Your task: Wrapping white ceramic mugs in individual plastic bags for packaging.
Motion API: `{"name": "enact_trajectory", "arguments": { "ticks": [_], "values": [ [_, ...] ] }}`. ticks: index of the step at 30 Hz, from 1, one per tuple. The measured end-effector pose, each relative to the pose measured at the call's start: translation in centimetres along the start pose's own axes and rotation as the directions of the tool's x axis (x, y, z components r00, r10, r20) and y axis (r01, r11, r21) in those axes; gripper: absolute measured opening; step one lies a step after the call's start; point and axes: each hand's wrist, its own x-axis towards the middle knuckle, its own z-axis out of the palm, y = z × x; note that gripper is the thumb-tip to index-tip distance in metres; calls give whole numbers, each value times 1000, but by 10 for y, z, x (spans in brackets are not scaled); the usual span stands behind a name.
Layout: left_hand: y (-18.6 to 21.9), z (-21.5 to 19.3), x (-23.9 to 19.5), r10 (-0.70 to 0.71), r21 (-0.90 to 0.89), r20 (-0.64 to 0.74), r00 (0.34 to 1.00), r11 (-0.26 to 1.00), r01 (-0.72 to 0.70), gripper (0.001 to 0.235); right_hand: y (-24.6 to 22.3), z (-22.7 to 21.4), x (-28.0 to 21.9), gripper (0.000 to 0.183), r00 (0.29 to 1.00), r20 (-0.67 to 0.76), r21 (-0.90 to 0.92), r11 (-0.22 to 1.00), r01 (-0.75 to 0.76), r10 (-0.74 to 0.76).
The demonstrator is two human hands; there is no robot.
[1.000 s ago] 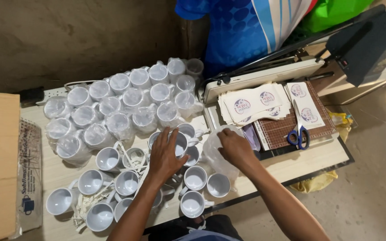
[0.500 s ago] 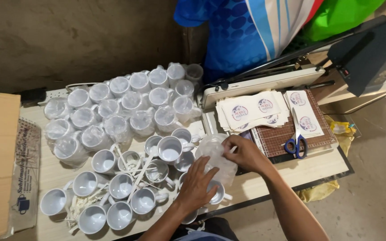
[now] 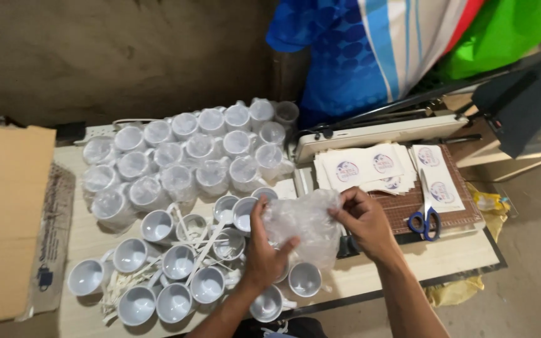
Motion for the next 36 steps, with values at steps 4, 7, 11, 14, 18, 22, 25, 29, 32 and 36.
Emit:
{"name": "enact_trajectory", "arguments": {
  "ticks": [4,7,11,14,18,22,25,29,32,36],
  "values": [
    [3,-33,25,-221,-241,-30,975,948,208,59,11,29,7,13,995,99,113,994,5,-16],
    [-5,-64,29,-330,-87,-21,944,941,327,30,13,49,13,14,988,139,226,974,34,-66],
    [-1,-108,32,-253,39,-94,963,965,258,18,12,74,28,10,998,46,157,987,24,-32],
    [-8,-135,31,-338,70,-128,932,935,348,23,16,95,36,9,1000,19,139,990,16,-19],
    [-17,-170,33,-446,-77,-76,892,895,440,29,4,128,43,12,1000,29,198,980,6,-12],
    [-84,-207,25,-517,-165,-2,856,844,510,32,-2,159,45,14,999,13,222,975,-32,30],
    [-87,-227,22,-482,-18,-185,857,873,487,31,5,187,48,14,998,-16,283,957,-56,63],
    [-11,-214,22,53,291,-258,965,956,25,47,0,230,44,14,994,3,283,953,-106,110],
    [5,-208,24,49,373,-101,994,928,-8,51,-6,248,44,13,995,53,227,969,-96,86],
    [-44,-228,31,-157,256,-147,977,948,191,25,-28,242,50,14,995,58,-223,971,92,-81]
  ]
}}
